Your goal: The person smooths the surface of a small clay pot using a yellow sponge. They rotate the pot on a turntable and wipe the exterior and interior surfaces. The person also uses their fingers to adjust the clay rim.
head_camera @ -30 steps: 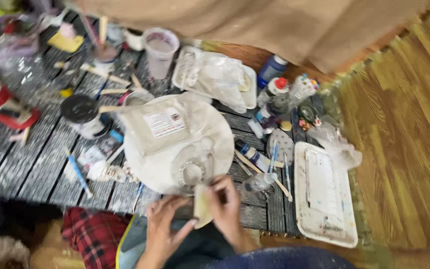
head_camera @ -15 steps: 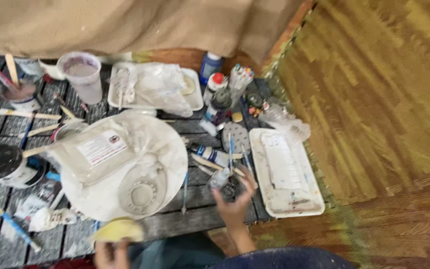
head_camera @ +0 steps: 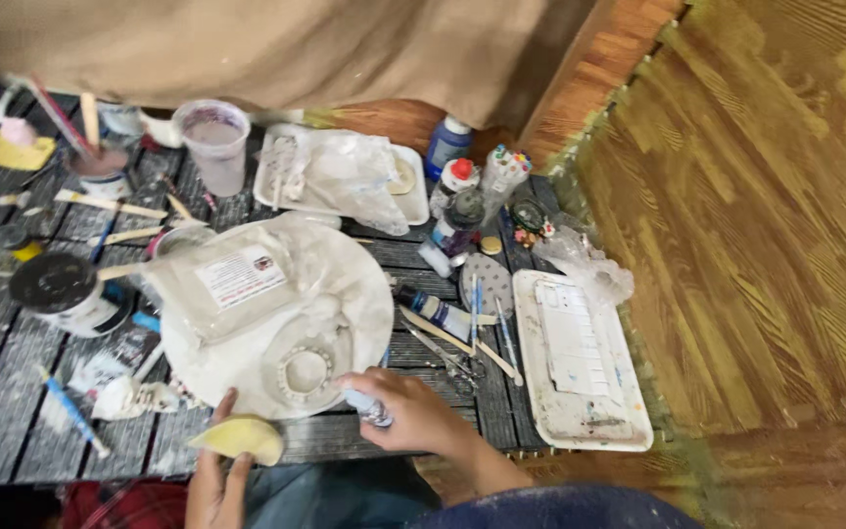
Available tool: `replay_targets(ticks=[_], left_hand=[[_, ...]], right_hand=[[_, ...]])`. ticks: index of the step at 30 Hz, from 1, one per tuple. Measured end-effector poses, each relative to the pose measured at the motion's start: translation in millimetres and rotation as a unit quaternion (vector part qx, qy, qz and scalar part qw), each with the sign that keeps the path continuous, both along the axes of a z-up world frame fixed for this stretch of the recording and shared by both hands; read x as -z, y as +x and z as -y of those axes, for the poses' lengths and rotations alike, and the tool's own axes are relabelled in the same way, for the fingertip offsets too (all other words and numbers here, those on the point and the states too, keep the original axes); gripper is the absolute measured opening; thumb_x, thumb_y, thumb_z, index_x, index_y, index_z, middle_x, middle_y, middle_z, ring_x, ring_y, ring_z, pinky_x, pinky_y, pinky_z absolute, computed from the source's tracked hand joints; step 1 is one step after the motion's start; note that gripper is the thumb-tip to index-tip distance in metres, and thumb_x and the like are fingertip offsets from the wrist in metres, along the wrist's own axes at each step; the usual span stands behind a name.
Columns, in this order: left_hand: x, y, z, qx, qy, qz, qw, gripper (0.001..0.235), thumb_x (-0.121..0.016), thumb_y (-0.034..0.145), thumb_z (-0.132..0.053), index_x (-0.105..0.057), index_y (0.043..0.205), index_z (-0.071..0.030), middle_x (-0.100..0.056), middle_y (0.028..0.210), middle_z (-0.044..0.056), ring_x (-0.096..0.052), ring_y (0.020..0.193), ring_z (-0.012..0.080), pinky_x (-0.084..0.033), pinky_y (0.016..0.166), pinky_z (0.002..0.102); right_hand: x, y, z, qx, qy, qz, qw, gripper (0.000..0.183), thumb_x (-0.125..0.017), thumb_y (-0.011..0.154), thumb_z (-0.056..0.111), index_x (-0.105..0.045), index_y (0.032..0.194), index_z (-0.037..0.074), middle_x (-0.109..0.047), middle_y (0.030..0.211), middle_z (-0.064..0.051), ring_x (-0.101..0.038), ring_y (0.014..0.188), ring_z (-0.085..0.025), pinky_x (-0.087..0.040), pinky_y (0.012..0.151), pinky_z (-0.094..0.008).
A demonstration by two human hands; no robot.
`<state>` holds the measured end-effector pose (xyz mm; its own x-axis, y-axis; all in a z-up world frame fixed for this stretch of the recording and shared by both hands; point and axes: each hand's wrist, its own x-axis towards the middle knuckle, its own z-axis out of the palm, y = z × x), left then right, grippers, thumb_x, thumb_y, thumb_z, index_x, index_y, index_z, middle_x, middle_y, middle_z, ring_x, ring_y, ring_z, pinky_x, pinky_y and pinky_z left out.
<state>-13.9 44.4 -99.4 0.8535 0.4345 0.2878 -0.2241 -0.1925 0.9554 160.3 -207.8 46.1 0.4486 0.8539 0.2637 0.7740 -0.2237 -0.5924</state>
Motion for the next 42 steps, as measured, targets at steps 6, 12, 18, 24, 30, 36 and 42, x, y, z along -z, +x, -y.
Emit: replay_targets(ticks=[6, 12, 18, 24, 30, 36, 42], left_hand=[[-51.5, -2.1, 8.3, 0.009, 0.051, -0.018, 0.998, 0.054, -0.050, 0.092, -0.003, -0.040, 0.144, 0.007, -0.039, 0.159, 0.024, -0.049, 0.137, 0.0318, -0.034, 0.114, 0.042], [-62.2, -1.4, 12.1, 0.018, 0.073, -0.020, 0.997, 0.045, -0.051, 0.093, -0.004, -0.046, 0.137, 0.006, -0.033, 0.163, 0.026, -0.040, 0.146, 0.0356, -0.030, 0.115, 0.044], [-74.0, 3.2, 20.1, -0.020, 0.103, -0.027, 0.994, 0.045, -0.055, 0.090, -0.003, -0.050, 0.134, 0.004, -0.038, 0.161, 0.023, -0.043, 0.146, 0.0363, -0.032, 0.116, 0.044], [-91.8, 0.7, 21.5, -0.024, 0.128, -0.049, 0.990, 0.047, -0.056, 0.085, -0.002, -0.053, 0.132, 0.001, -0.042, 0.157, 0.021, -0.048, 0.140, 0.0362, -0.036, 0.113, 0.043], [-91.9, 2.2, 25.1, -0.030, 0.111, -0.050, 0.992, 0.053, -0.057, 0.086, -0.002, -0.048, 0.137, 0.004, -0.044, 0.154, 0.021, -0.046, 0.140, 0.0383, -0.034, 0.113, 0.044], [-64.1, -9.8, 16.9, -0.049, 0.128, 0.058, 0.989, 0.041, -0.060, 0.084, -0.006, -0.058, 0.124, -0.001, -0.058, 0.140, 0.023, -0.058, 0.131, 0.0371, -0.041, 0.112, 0.042], [-42.7, -18.5, 24.9, -0.104, 0.118, -0.076, 0.985, 0.041, -0.073, 0.078, -0.015, -0.063, 0.116, -0.002, -0.070, 0.104, 0.020, -0.070, 0.098, 0.0380, -0.052, 0.088, 0.043]], right_hand=[[-57.9, -0.2, -46.9, 0.067, -0.164, -0.024, 0.984, 0.066, -0.073, 0.084, 0.017, -0.048, 0.145, 0.026, -0.069, 0.120, -0.011, -0.073, 0.095, -0.034, -0.062, 0.082, -0.043], [-76.9, 18.0, -60.3, -0.027, -0.174, -0.008, 0.984, 0.067, -0.076, 0.077, 0.014, -0.054, 0.141, 0.020, -0.070, 0.119, -0.013, -0.071, 0.102, -0.035, -0.057, 0.088, -0.044], [-82.8, 26.8, -63.3, -0.032, -0.117, -0.038, 0.992, 0.066, -0.074, 0.077, 0.012, -0.055, 0.140, 0.019, -0.070, 0.130, -0.012, -0.070, 0.111, -0.034, -0.057, 0.091, -0.041], [-77.3, 24.5, -60.3, -0.021, -0.123, -0.044, 0.991, 0.066, -0.072, 0.078, 0.010, -0.054, 0.140, 0.021, -0.070, 0.128, -0.011, -0.073, 0.105, -0.034, -0.059, 0.086, -0.041], [-33.6, 33.3, -37.9, 0.001, -0.123, -0.006, 0.992, 0.056, -0.074, 0.085, 0.016, -0.056, 0.138, 0.021, -0.073, 0.118, -0.011, -0.076, 0.097, -0.030, -0.061, 0.082, -0.037], [29.6, 42.0, 5.5, 0.237, 0.246, -0.138, 0.930, 0.083, -0.083, 0.084, 0.015, -0.031, 0.148, 0.005, -0.065, 0.115, -0.013, -0.069, 0.095, -0.025, -0.061, 0.079, -0.038], [31.3, 20.7, 23.1, 0.402, 0.271, 0.079, 0.871, 0.099, -0.081, 0.078, 0.006, -0.018, 0.154, -0.003, -0.049, 0.139, -0.025, -0.050, 0.129, -0.035, -0.040, 0.110, -0.051]])
